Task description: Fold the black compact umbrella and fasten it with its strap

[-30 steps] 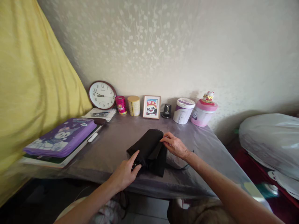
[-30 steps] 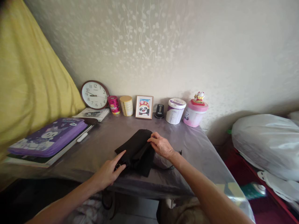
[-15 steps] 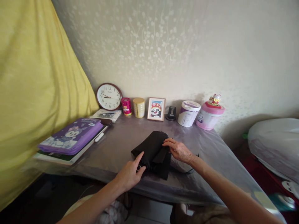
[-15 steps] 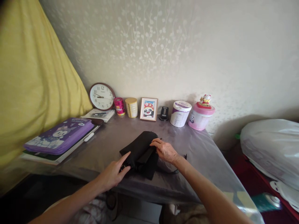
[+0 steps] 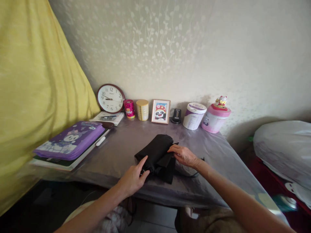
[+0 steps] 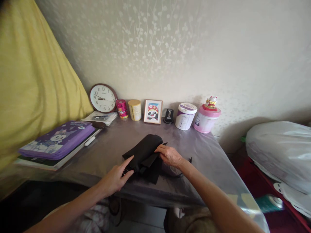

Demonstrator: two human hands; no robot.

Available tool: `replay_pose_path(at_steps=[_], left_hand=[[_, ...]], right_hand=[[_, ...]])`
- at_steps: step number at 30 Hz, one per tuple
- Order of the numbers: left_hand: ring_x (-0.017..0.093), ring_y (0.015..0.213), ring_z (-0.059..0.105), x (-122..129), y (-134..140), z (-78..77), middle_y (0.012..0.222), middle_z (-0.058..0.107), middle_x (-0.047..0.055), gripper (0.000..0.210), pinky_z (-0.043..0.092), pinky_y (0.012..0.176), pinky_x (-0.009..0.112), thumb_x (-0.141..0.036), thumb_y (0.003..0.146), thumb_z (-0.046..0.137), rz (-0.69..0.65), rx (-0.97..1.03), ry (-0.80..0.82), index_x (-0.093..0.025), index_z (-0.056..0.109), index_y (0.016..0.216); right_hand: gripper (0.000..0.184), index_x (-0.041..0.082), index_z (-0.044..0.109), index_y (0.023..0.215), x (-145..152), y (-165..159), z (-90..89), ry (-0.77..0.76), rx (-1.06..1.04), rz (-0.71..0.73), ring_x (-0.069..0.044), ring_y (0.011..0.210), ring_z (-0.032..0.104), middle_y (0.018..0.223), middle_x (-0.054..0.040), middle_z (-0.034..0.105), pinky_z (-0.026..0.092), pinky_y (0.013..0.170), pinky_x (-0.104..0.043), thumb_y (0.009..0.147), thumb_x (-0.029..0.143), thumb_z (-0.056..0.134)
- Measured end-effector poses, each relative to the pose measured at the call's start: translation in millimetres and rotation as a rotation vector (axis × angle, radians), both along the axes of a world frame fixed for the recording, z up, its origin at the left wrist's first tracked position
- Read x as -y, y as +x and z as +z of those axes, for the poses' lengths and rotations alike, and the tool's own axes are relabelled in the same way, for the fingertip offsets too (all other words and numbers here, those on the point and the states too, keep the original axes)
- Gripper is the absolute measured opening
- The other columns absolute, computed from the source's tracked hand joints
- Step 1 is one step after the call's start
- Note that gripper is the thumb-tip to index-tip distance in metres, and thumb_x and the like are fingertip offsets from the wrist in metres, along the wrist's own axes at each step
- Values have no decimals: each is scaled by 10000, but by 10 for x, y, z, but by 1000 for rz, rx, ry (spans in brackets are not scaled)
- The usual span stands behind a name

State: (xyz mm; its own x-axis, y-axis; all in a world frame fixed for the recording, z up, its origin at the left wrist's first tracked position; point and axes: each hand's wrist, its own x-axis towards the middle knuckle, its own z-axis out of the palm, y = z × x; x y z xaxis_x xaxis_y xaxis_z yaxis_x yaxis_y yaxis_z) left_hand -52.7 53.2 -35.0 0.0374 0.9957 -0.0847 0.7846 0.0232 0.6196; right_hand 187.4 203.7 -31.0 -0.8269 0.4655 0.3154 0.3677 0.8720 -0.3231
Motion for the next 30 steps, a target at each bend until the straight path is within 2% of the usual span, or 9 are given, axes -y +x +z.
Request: replay_pose_path(at_steps=[5, 11, 14, 17, 19, 27, 30], left_hand=[[123, 374, 532, 3, 11, 38, 512, 556, -42, 602, 432, 490, 239, -428, 872, 344, 13, 124, -50, -157, 230, 1397], [126, 349, 532, -4, 8, 50, 519, 551, -47, 606, 417, 422, 224, -457, 867, 358, 40, 206, -66, -194, 224, 1397], [147, 431, 575, -7, 11, 37, 569, 591, -16, 587, 443, 498, 251, -434, 882, 332, 33, 106, -41, -186, 216, 1400], [202, 705, 639, -5, 34, 10, 788, 658, 91, 570, 452, 659, 295, -385, 885, 338, 21, -78, 25, -146, 243, 1393], [219, 790, 629, 0, 54, -10, 865, 656, 131, 572, 438, 704, 308, -364, 887, 334, 7, -161, 22, -123, 230, 1396], [222, 783, 615, 21, 89, -15, 872, 659, 126, 597, 412, 672, 295, -344, 896, 310, -67, -270, 13, -88, 147, 1410], [205, 770, 625, 30, 103, 16, 877, 667, 99, 654, 408, 653, 274, -345, 895, 333, -60, -267, 19, -133, 14, 1425]], right_hand=[[349, 211, 565, 1049, -2, 6, 61, -6, -44, -22, -149, 942, 578, 1022, -51, 598, 474, 834, -301, 802, 55, 374], [326, 216, 541, 1070, -12, 16, 130, 31, -86, -50, -156, 971, 567, 1050, -63, 580, 469, 865, -319, 850, 87, 336], [307, 209, 539, 1066, -9, -8, 165, 48, -105, -50, -153, 978, 561, 1046, -64, 578, 461, 880, -312, 867, 102, 331], [307, 215, 541, 1065, -11, -71, 186, 65, -109, -46, -151, 995, 551, 1053, -60, 578, 452, 890, -309, 872, 103, 330], [304, 214, 547, 1059, -17, -131, 192, 82, -102, -50, -152, 997, 549, 1051, -58, 580, 453, 888, -306, 874, 105, 333], [241, 206, 589, 994, -80, -388, 132, 146, -76, -82, -146, 947, 557, 992, -48, 597, 453, 855, -271, 918, 212, 360], [245, 199, 602, 970, -109, -452, 83, 189, -61, -85, -148, 933, 553, 973, -53, 599, 450, 850, -269, 924, 251, 366]])
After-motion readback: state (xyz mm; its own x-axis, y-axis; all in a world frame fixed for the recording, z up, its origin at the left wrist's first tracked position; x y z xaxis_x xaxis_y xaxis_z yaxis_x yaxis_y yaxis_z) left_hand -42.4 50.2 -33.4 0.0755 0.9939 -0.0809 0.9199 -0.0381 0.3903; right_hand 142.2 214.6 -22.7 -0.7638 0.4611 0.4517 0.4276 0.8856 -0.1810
